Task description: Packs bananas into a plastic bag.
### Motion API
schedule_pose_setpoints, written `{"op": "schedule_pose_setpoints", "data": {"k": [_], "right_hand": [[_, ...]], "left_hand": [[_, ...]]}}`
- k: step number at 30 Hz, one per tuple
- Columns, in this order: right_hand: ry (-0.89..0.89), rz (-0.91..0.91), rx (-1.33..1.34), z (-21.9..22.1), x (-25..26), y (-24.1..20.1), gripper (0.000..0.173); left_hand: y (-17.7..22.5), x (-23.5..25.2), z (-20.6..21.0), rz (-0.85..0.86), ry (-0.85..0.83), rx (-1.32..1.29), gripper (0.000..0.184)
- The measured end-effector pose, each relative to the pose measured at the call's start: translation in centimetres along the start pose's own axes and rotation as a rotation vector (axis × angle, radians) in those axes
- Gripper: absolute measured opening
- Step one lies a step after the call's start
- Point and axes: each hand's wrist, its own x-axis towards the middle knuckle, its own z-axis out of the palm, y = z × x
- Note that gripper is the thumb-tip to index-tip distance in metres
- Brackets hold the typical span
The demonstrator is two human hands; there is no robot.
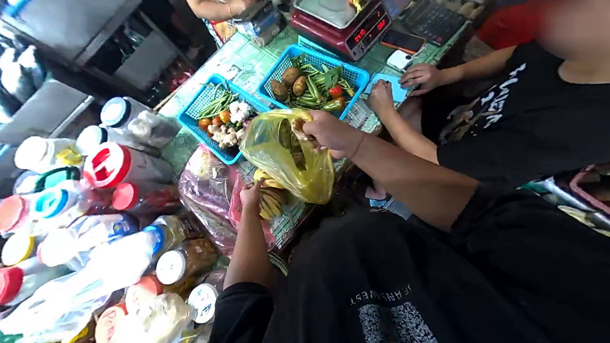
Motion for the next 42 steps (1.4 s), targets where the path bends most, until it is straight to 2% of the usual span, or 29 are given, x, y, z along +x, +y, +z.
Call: {"op": "schedule_pose_setpoints", "data": {"k": [2, 4, 7, 14, 21, 26, 30, 32, 35, 38, 40, 41, 42], "right_hand": [[-0.002, -0.006, 0.033, -1.2, -0.4, 0.5, 0.031], [-0.02, 0.0, 0.048, -2.4, -1.0, 0.7, 0.032], [-0.084, 0.01, 0.036, -3.2, -1.7, 0.8, 0.038], [-0.257, 0.058, -0.051, -2.2, -1.2, 2.3, 0.025], [-0.323, 0.075, -0.168, -0.7, 0.1, 1.3, 0.027], [-0.423, 0.096, -0.159, -0.8, 0.8, 2.5, 0.026], [-0.425, 0.096, -0.129, -0.9, 0.7, 3.1, 0.026], [-0.403, 0.09, -0.109, -1.1, 0.6, 2.5, 0.026], [-0.39, 0.086, -0.07, -1.5, 0.6, 1.4, 0.027], [-0.38, 0.075, -0.037, -1.7, 0.7, 1.3, 0.027], [-0.382, 0.081, -0.03, -1.8, 0.7, 1.6, 0.026], [-0.375, 0.087, -0.027, -1.7, 0.7, 1.9, 0.026], [-0.366, 0.096, -0.026, -1.7, 0.7, 2.2, 0.025]], "left_hand": [[-1.0, -1.0, 0.5, 0.036, -0.027, -0.132, 0.047], [-2.3, -1.9, 0.8, 0.039, -0.038, -0.143, 0.045], [-4.2, -3.7, 1.7, 0.041, 0.039, -0.257, 0.036], [-8.6, -9.8, 3.8, -0.157, 0.192, -0.689, 0.044], [-10.6, -14.1, 6.3, -0.225, 0.358, -0.805, 0.042], [-12.3, -16.1, 8.3, -0.288, 0.406, -0.896, 0.044], [-11.0, -16.4, 8.1, -0.329, 0.466, -0.939, 0.046], [-9.6, -15.4, 6.7, -0.278, 0.478, -0.894, 0.051], [-7.1, -13.1, 4.3, -0.176, 0.473, -0.888, 0.048], [-5.0, -11.8, 2.2, -0.16, 0.423, -0.676, 0.053], [-3.0, -13.9, 0.9, -0.061, 0.477, -0.527, 0.055], [-1.9, -15.9, 0.3, 0.046, 0.522, -0.517, 0.051], [-0.6, -18.4, 0.0, 0.182, 0.557, -0.549, 0.04]]}}
